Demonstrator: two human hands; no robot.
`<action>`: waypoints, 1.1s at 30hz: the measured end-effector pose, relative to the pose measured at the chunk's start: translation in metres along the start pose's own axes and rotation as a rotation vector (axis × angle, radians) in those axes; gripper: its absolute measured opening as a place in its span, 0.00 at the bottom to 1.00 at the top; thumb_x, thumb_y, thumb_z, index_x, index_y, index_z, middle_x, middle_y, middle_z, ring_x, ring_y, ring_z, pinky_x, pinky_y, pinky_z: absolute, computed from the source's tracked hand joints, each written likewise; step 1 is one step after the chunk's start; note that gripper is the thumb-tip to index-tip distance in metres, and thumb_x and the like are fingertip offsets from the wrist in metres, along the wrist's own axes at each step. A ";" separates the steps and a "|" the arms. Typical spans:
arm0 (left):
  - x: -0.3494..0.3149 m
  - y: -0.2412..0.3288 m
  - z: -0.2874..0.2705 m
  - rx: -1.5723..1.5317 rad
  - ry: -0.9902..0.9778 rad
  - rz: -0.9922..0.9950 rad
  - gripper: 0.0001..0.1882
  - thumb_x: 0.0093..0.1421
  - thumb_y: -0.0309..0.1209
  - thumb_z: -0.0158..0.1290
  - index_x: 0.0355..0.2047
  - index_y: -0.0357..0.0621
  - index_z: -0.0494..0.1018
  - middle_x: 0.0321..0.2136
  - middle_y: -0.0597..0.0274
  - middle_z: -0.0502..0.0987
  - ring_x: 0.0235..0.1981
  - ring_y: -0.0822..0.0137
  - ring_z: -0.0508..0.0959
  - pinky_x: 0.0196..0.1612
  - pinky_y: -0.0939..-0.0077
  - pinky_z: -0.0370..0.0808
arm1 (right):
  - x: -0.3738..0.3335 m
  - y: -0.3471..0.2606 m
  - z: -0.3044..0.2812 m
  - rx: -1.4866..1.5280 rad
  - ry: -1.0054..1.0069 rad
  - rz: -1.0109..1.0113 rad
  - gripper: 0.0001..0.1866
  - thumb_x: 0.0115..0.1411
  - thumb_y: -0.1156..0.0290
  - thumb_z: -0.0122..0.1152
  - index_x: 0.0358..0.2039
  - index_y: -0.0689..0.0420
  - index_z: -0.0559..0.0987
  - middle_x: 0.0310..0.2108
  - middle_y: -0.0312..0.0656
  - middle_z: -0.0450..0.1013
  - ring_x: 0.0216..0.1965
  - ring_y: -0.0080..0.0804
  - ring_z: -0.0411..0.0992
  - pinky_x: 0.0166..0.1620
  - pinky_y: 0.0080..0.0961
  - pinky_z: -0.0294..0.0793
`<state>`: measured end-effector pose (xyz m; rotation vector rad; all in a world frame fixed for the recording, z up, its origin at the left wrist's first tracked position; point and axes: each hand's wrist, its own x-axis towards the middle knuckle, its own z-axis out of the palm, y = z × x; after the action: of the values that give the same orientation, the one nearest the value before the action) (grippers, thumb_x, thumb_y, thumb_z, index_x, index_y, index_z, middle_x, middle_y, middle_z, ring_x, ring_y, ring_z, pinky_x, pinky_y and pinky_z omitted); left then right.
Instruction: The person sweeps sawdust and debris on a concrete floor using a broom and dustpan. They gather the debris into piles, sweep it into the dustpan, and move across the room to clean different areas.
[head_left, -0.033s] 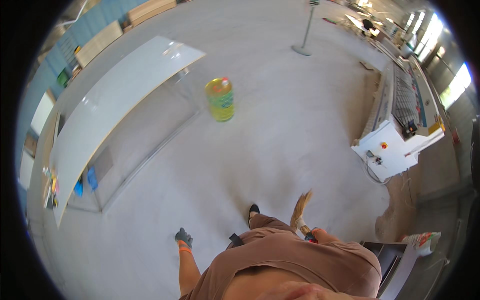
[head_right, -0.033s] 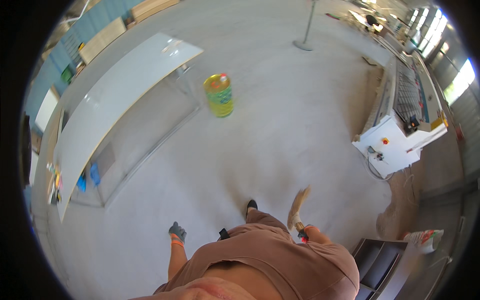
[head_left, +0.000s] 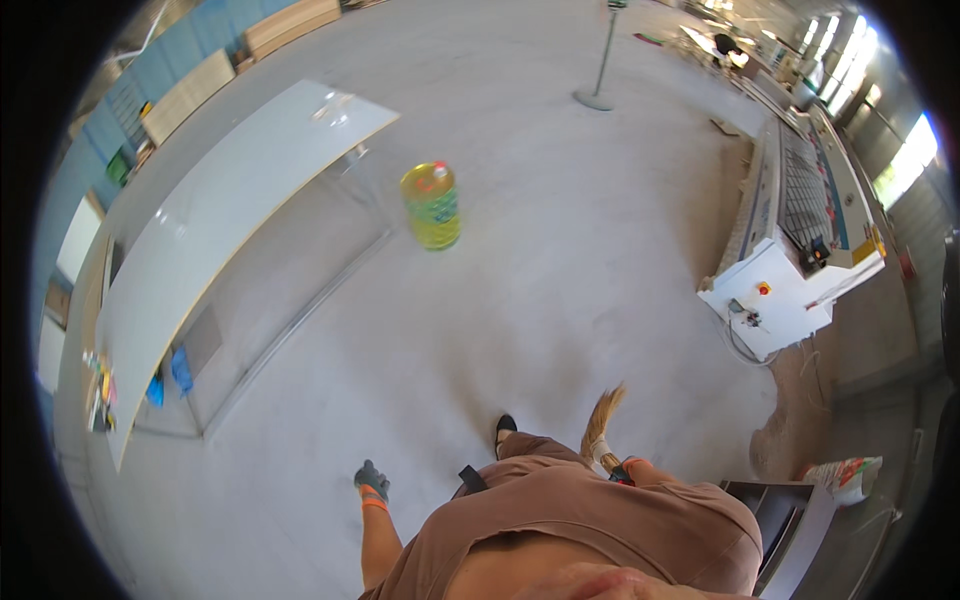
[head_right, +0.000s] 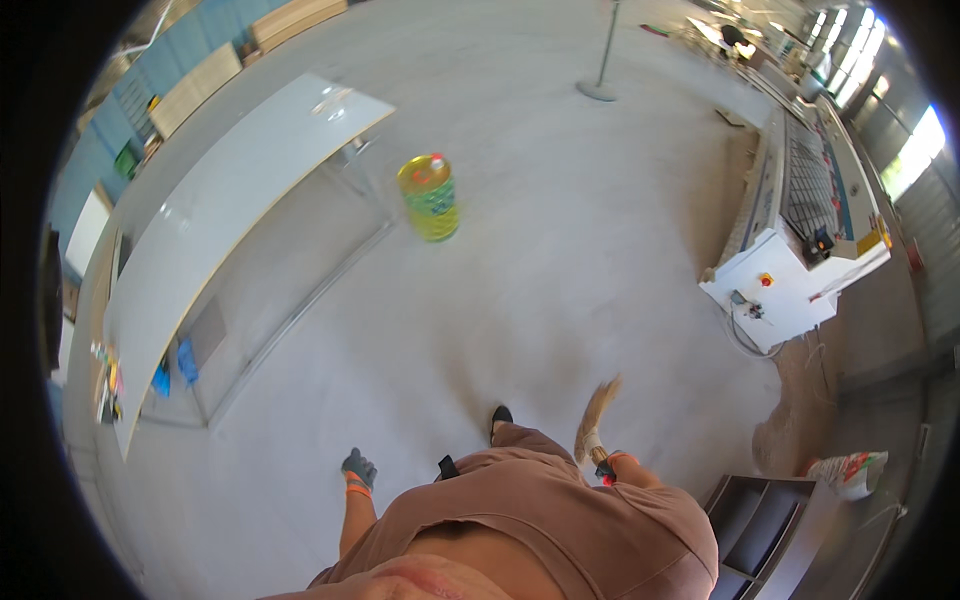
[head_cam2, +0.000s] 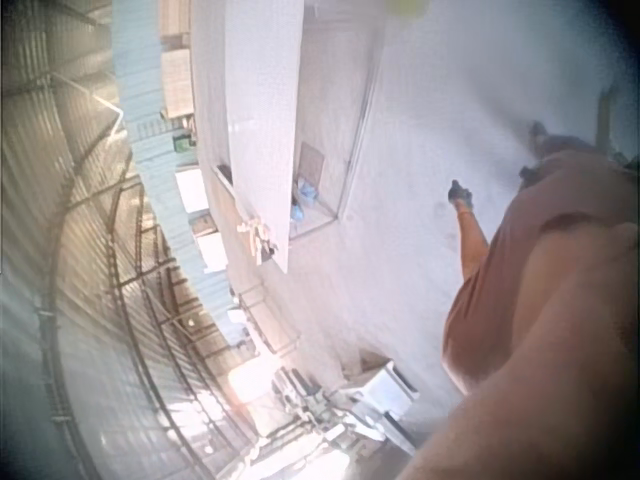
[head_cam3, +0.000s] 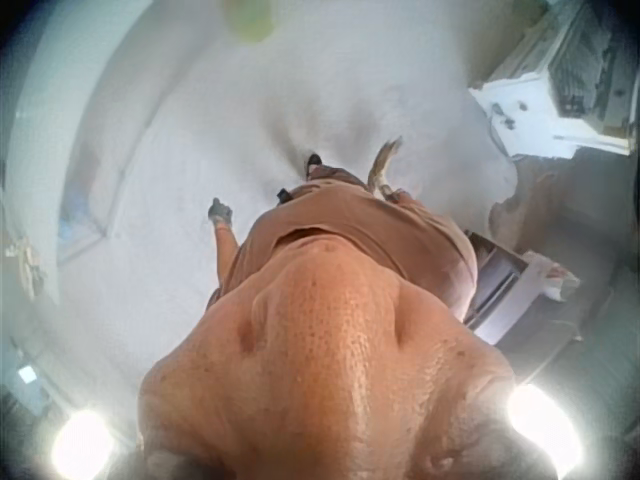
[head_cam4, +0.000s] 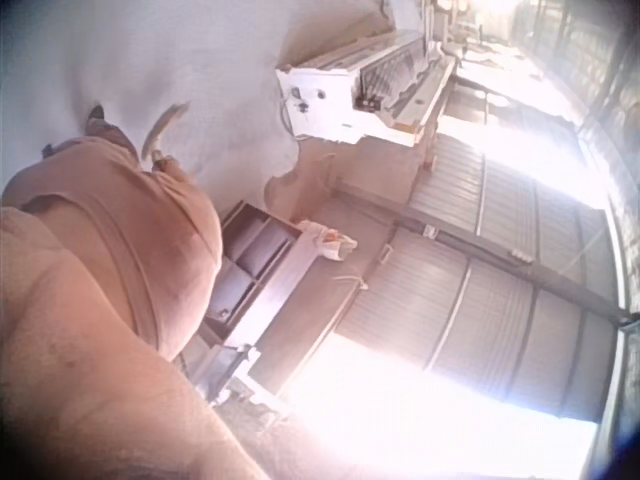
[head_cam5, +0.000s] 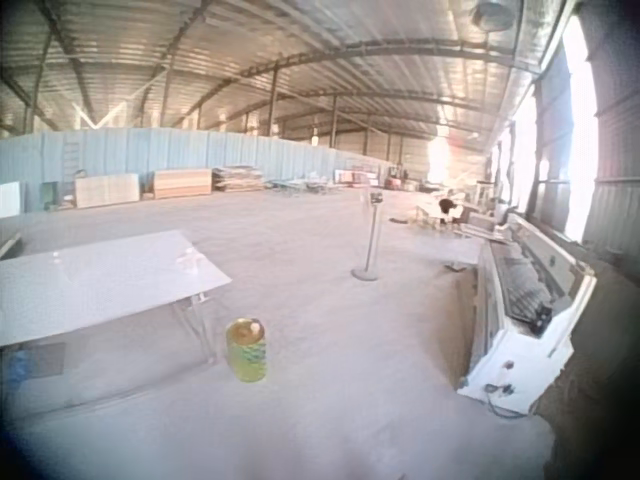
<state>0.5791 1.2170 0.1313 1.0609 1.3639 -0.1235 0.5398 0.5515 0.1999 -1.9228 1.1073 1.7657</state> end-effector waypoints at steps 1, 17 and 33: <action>0.005 0.006 0.015 0.015 -0.054 -0.034 0.16 0.62 0.51 0.50 0.34 0.54 0.66 0.26 0.68 0.67 0.24 0.67 0.67 0.26 0.69 0.65 | -0.002 -0.010 -0.015 0.046 -0.032 0.006 0.10 0.51 0.60 0.69 0.23 0.52 0.81 0.20 0.37 0.77 0.19 0.30 0.72 0.27 0.32 0.70; 0.145 0.279 0.322 0.263 0.136 -0.176 0.22 0.56 0.45 0.55 0.50 0.58 0.69 0.41 0.60 0.74 0.35 0.56 0.71 0.36 0.52 0.71 | -0.024 -0.276 -0.280 0.710 -0.059 0.093 0.15 0.51 0.56 0.67 0.18 0.52 0.77 0.15 0.40 0.71 0.14 0.36 0.67 0.21 0.36 0.64; 0.133 0.617 1.064 0.568 -0.767 0.399 0.14 0.61 0.43 0.55 0.42 0.52 0.72 0.32 0.70 0.75 0.26 0.71 0.73 0.29 0.71 0.71 | -0.017 -0.490 -0.589 0.777 -0.083 0.172 0.10 0.48 0.64 0.68 0.18 0.54 0.77 0.16 0.43 0.71 0.14 0.36 0.67 0.19 0.36 0.65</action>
<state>1.7773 0.9138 0.1889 1.5251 0.4065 -0.5810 1.3023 0.4782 0.1987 -1.2966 1.6465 1.1893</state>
